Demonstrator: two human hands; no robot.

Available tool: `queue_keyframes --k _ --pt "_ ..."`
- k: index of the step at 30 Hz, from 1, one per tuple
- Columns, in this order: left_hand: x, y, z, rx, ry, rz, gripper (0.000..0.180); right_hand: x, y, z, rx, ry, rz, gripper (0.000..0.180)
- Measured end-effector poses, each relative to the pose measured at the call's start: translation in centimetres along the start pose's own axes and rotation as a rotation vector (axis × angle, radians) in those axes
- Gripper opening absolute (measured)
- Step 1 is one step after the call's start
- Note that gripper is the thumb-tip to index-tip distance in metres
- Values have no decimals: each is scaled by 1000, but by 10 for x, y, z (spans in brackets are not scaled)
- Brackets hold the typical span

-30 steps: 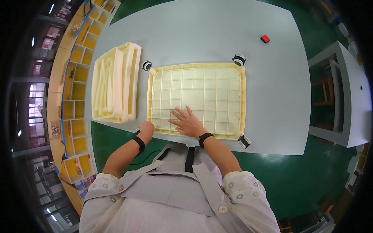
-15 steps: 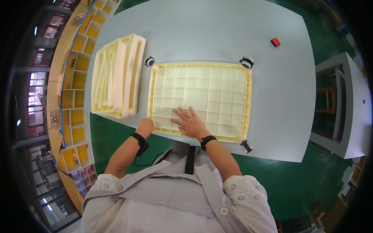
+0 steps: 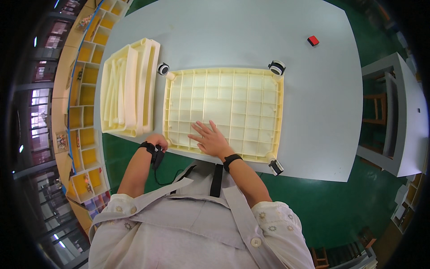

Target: The person assembles a small plastic table by inserting cylindrical legs into the corners of a rectangular tabletop. They then attach four caster wheels to the bottom of the tabletop and place the assembled table upright on the floor.

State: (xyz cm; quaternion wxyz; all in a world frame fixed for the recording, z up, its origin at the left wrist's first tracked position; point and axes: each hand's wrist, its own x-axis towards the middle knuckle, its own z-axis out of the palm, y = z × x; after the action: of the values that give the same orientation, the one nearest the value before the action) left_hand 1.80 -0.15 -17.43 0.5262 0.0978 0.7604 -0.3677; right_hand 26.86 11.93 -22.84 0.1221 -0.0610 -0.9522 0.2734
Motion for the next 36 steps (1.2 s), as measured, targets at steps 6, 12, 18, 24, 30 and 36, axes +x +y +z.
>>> queue_keyframes --k 6,12,18,24,30,36 --pt "9 -4 35 390 515 257 16 3 -1 -1 -11 -62 20 50" --pt "-5 1 63 829 819 264 13 5 -2 -6 0 -118 27 49" --pt "-63 -38 3 -115 194 560 16 6 -8 -6 -33 -120 26 51" --pt "-96 -151 -80 -710 1289 333 40 10 -7 -7 -101 -153 17 53" --pt "20 -238 -125 -394 966 223 41 14 -14 -3 -124 -173 -11 53" --pt "-40 -104 -153 -241 1590 917 45 38 -16 -7 -161 -118 150 54"
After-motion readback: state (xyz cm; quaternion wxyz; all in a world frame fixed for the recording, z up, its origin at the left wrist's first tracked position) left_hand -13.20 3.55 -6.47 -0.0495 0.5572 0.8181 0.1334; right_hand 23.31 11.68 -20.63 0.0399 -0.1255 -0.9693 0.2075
